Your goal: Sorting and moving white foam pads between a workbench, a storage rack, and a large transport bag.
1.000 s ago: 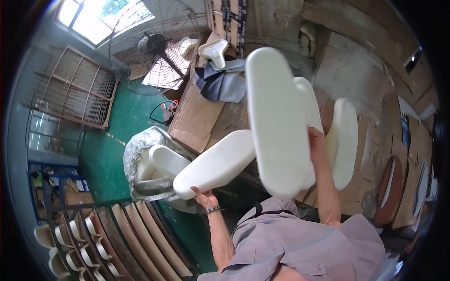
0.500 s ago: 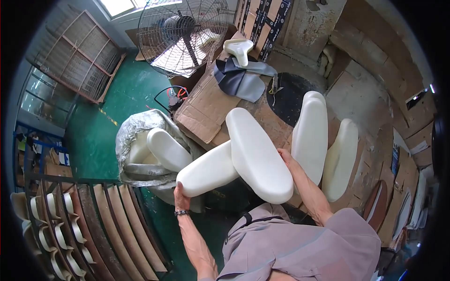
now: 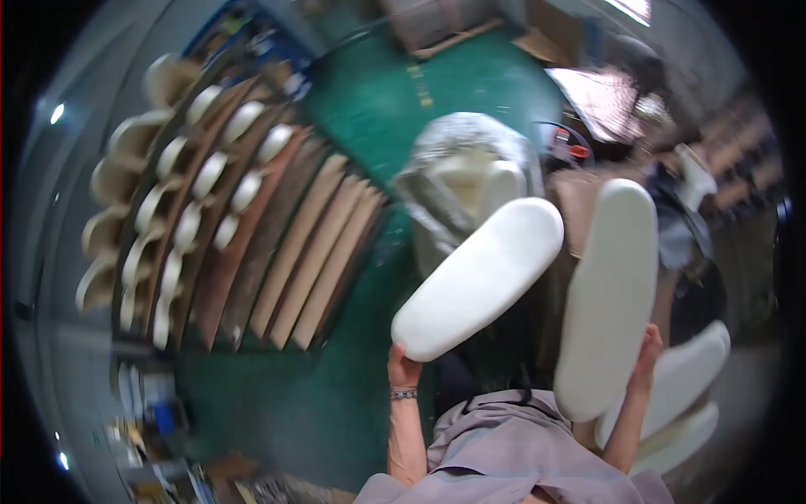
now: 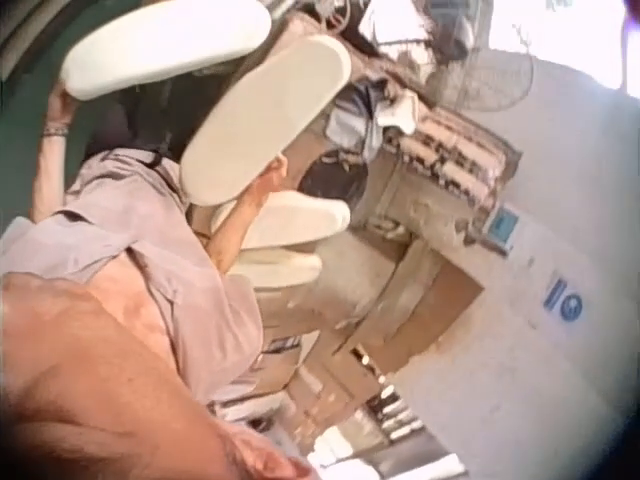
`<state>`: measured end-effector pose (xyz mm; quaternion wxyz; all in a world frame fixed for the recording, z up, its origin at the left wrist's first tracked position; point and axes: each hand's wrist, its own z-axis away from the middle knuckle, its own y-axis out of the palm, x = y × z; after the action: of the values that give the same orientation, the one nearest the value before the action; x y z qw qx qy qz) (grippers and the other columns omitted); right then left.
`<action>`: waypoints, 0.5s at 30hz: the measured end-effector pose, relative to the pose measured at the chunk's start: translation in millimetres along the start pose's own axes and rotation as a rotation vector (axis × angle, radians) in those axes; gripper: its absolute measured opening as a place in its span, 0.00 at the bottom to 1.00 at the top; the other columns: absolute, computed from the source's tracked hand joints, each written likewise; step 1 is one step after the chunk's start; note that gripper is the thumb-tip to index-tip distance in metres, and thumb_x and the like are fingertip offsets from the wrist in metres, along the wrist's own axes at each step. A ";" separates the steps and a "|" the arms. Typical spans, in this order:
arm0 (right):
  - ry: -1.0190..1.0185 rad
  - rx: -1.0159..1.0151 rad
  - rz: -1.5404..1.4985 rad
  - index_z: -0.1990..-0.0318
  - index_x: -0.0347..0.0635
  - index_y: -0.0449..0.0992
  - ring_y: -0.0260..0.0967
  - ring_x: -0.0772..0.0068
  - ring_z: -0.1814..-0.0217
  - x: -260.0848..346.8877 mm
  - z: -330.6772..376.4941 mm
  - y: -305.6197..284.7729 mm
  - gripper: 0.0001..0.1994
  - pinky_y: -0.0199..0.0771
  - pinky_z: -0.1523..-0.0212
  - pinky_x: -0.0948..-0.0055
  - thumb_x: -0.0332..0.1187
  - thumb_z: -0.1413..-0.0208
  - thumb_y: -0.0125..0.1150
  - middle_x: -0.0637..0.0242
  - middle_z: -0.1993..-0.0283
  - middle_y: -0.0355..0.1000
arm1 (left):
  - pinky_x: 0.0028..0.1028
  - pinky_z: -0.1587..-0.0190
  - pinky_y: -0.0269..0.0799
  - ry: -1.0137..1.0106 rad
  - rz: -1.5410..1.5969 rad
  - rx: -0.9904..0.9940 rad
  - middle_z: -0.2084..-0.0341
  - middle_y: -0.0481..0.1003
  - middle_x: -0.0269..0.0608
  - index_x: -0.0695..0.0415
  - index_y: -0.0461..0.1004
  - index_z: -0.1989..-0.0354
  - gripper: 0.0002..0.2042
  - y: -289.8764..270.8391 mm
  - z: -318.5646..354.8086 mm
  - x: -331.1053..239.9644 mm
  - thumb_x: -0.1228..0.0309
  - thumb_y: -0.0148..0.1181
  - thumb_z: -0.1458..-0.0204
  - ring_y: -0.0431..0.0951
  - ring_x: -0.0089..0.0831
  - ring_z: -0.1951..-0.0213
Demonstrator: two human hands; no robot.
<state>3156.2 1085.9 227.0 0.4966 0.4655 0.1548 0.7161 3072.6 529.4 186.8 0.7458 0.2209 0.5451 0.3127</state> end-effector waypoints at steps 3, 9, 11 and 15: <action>0.073 0.204 0.074 0.69 0.46 0.78 0.73 0.74 0.71 -16.8 -26.9 53.1 0.11 0.76 0.70 0.73 0.41 0.43 0.53 0.71 0.72 0.75 | 0.44 0.38 0.70 0.265 0.284 -0.176 0.42 0.73 0.43 0.60 0.70 0.39 0.33 -22.4 32.3 -29.0 0.61 0.74 0.53 0.73 0.41 0.40; 0.064 0.342 0.227 0.58 0.41 0.76 0.72 0.74 0.69 -91.5 -59.9 154.0 0.13 0.74 0.69 0.73 0.37 0.45 0.48 0.67 0.66 0.75 | 0.41 0.42 0.76 0.674 0.418 -0.216 0.40 0.72 0.43 0.61 0.67 0.37 0.37 -89.5 43.3 -111.0 0.63 0.77 0.56 0.73 0.41 0.40; 0.088 0.364 0.300 0.52 0.40 0.74 0.73 0.74 0.66 -115.1 -61.7 193.4 0.17 0.76 0.67 0.73 0.36 0.45 0.47 0.65 0.63 0.75 | 0.41 0.42 0.76 0.752 0.439 -0.268 0.39 0.71 0.44 0.60 0.66 0.36 0.38 -110.8 41.2 -136.1 0.63 0.77 0.56 0.73 0.41 0.41; 0.101 0.395 0.471 0.40 0.37 0.67 0.75 0.71 0.60 -176.8 -78.8 270.6 0.25 0.78 0.61 0.72 0.37 0.45 0.47 0.63 0.57 0.75 | 0.40 0.41 0.75 0.921 0.375 -0.407 0.37 0.69 0.45 0.59 0.61 0.32 0.38 -154.9 30.3 -199.5 0.60 0.72 0.50 0.73 0.42 0.40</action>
<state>2951.2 829.5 280.6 0.2084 0.5400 0.2034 0.7897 3094.5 279.1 227.0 0.3887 0.0056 0.6954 0.6044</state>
